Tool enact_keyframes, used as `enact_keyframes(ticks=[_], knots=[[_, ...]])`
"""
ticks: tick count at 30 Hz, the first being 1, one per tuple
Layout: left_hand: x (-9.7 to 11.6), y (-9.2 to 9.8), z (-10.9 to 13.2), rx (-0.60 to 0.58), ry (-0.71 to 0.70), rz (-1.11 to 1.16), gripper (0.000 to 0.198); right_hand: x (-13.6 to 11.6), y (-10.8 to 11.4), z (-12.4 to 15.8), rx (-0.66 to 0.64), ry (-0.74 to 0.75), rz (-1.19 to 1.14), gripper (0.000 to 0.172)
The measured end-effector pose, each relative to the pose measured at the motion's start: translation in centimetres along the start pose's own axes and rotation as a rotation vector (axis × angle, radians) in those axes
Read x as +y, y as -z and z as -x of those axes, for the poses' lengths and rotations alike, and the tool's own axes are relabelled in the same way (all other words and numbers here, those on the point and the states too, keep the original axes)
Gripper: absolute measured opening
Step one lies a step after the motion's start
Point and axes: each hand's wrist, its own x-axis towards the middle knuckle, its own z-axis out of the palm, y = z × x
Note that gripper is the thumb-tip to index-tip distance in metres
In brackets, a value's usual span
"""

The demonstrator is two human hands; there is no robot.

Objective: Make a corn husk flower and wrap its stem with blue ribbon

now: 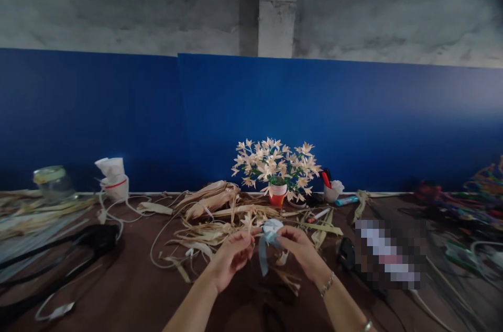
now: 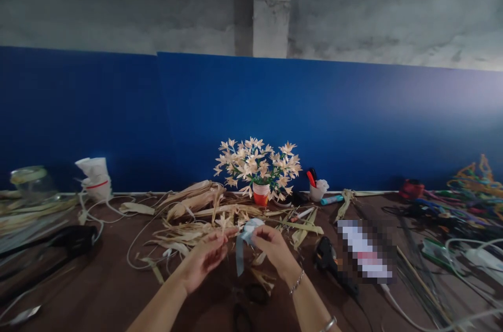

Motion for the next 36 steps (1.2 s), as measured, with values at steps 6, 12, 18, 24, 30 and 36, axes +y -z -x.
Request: enact_keyframes(ticks=[6,12,18,24,30,36], knots=[[-1.2,0.1,0.2,-0.162,0.037,-0.064,0.014,0.0,-0.3,0.7,-0.073,-0.055,0.044,0.011],[-0.5,1.1,-0.1,-0.127,0.01,-0.085,0.012,0.6,1.8,0.0,0.166,0.049,0.21,0.01],[-0.3,1.4,-0.3,-0.126,0.037,-0.023,0.013,0.8,3.1,-0.6,0.351,0.16,0.43,0.013],[-1.2,0.6,-0.3,-0.055,0.117,0.05,0.01,-0.3,-1.2,1.8,0.227,0.595,0.752,0.038],[-1.3,-0.6,0.1,-0.113,0.142,0.04,0.013,0.7,-4.1,2.7,0.051,0.485,0.701,0.031],[-1.3,-0.4,-0.1,-0.05,0.123,0.008,0.015,0.0,-2.8,2.0,0.132,0.399,0.609,0.016]])
